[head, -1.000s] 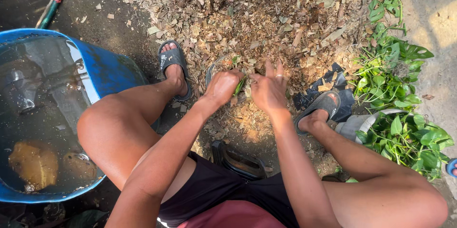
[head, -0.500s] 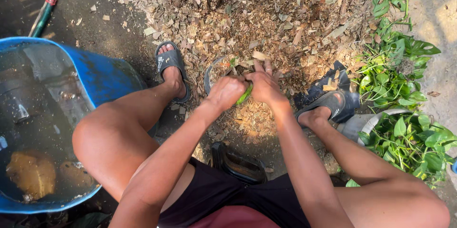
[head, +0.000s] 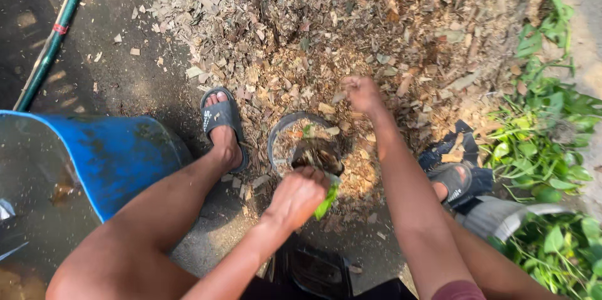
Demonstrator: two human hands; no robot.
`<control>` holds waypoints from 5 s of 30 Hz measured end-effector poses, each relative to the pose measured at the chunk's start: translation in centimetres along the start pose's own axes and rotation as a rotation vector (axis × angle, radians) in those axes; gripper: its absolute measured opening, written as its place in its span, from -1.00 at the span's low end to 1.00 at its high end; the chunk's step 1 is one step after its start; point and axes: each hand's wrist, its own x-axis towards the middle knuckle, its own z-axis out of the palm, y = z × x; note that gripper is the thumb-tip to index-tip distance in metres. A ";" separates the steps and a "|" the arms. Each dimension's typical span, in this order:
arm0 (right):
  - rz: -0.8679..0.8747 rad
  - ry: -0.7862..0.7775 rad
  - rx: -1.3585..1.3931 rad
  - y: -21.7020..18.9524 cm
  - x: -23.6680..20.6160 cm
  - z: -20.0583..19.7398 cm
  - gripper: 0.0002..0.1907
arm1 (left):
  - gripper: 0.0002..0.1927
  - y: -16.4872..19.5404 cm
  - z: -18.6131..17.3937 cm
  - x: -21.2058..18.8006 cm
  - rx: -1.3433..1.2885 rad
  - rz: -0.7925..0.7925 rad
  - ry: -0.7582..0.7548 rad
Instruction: The person sits on the ground and scoops wood-chip growing media from a pile into a black plastic planting bag, pressing it down. They then place a green plant cutting into a pot, add more media around it, and prepare another black bag for planting.
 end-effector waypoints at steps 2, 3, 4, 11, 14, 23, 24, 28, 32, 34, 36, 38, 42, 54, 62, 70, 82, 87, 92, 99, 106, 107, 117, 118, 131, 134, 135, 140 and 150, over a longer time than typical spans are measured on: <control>-0.294 0.324 -0.365 -0.5 2.8 0.3 -0.40 | -0.84 0.2 -0.4 0.0 0.004 -0.019 -0.040; -0.441 0.479 -0.553 0.0 3.8 0.8 -0.23 | -0.85 0.2 -0.6 0.0 -0.030 -0.033 -0.036; -0.333 0.382 -0.550 0.3 4.3 2.0 -0.09 | -0.85 0.3 -0.7 0.0 -0.066 -0.048 -0.032; 0.008 0.007 -0.443 0.4 2.4 7.1 -0.29 | -0.82 0.3 -0.8 -0.2 -0.163 -0.068 -0.005; -0.013 0.075 -0.150 0.9 1.3 4.7 -0.45 | -0.81 0.3 -0.5 -0.2 -0.146 -0.060 0.002; 0.229 0.233 0.457 4.4 -6.3 -0.4 -0.01 | -0.80 -0.1 0.8 -0.1 0.055 -0.025 -0.047; 0.233 0.253 0.526 4.4 -7.2 -0.6 0.02 | -0.82 -0.2 1.1 -0.1 0.083 -0.009 -0.037; 0.254 0.274 0.395 4.2 -10.8 -2.4 -0.04 | -0.86 -0.3 1.9 0.0 0.096 0.011 0.007; -0.131 0.109 0.407 2.9 -14.5 -3.8 -0.23 | -0.91 -0.4 2.5 0.1 0.100 -0.006 0.064; -0.202 -0.014 0.333 1.4 -16.6 -4.7 -0.29 | -0.91 -0.5 2.7 0.1 0.084 -0.006 0.058; -0.217 -0.135 0.139 -0.7 -18.5 -4.6 -0.30 | -0.90 -0.6 2.9 0.1 0.057 -0.001 0.059; -0.170 -0.275 -0.041 -3.3 -20.0 -3.5 -0.35 | -0.89 -0.7 3.2 0.2 0.028 0.006 0.062; -0.374 -0.289 -0.324 -7.0 -22.0 -1.5 -0.36 | -0.89 -0.7 3.9 0.2 -0.004 -0.013 0.101; -0.110 -0.412 -0.405 -6.3 -18.4 3.3 -0.55 | -0.85 -1.2 3.3 1.4 0.092 -0.074 0.007; -0.245 -0.197 -0.632 -6.9 -18.8 1.1 -0.63 | -0.87 -2.4 3.3 1.6 -0.012 -0.094 0.154; -0.141 -0.168 -0.515 -5.5 -19.3 2.2 -0.67 | -0.74 -3.5 1.9 3.2 -0.190 -0.133 0.227; -0.211 0.063 -0.517 0.1 -21.4 6.3 -0.66 | -0.79 -3.9 1.4 4.5 -0.393 -0.344 0.083; -0.103 0.098 -0.386 0.9 -21.7 5.8 -0.63 | -0.80 -4.2 1.7 4.8 -0.289 -0.309 0.148; -0.336 0.109 -0.372 -0.4 -20.8 7.1 -0.61 | -0.76 -4.3 1.7 4.7 -0.268 -0.361 0.056; -0.368 -0.178 -0.511 -3.7 -18.0 3.6 -0.60 | -0.75 -5.4 1.2 3.0 -0.242 -0.224 0.199; -0.455 -0.048 0.261 0.1 -12.7 -0.4 -0.80 | -0.74 -6.0 -0.4 1.6 -0.257 -0.186 0.211; -0.306 -0.056 0.292 1.9 -12.0 -0.8 -0.79 | -0.75 -6.0 -0.7 1.4 -0.307 -0.168 0.218; 0.329 0.041 0.183 6.4 -5.2 6.7 -0.02 | -0.65 -4.9 -2.9 1.5 -0.274 -0.280 0.048; 0.270 0.033 0.198 6.1 -3.9 7.1 -0.08 | -0.64 -4.7 -3.1 1.5 -0.288 -0.292 0.042; 0.032 0.161 0.526 5.9 0.4 7.3 -0.41 | -0.50 -5.0 -4.2 2.2 -0.345 -0.297 0.005; 0.115 0.181 0.604 6.5 -2.9 6.0 -0.37 | -0.66 -5.3 -3.4 1.9 -0.399 -0.254 0.114; 0.061 0.204 0.572 6.8 -4.2 5.6 -0.32 | -0.66 -5.6 -2.9 1.9 -0.384 -0.257 0.120; 0.113 0.281 0.598 7.1 -12.4 2.5 -0.29 | -0.83 -6.5 -0.1 2.4 -0.277 -0.340 0.037; -0.142 0.122 0.392 -2.3 -22.9 3.4 -0.41 | -0.88 -6.9 1.4 3.4 -0.225 -0.345 0.263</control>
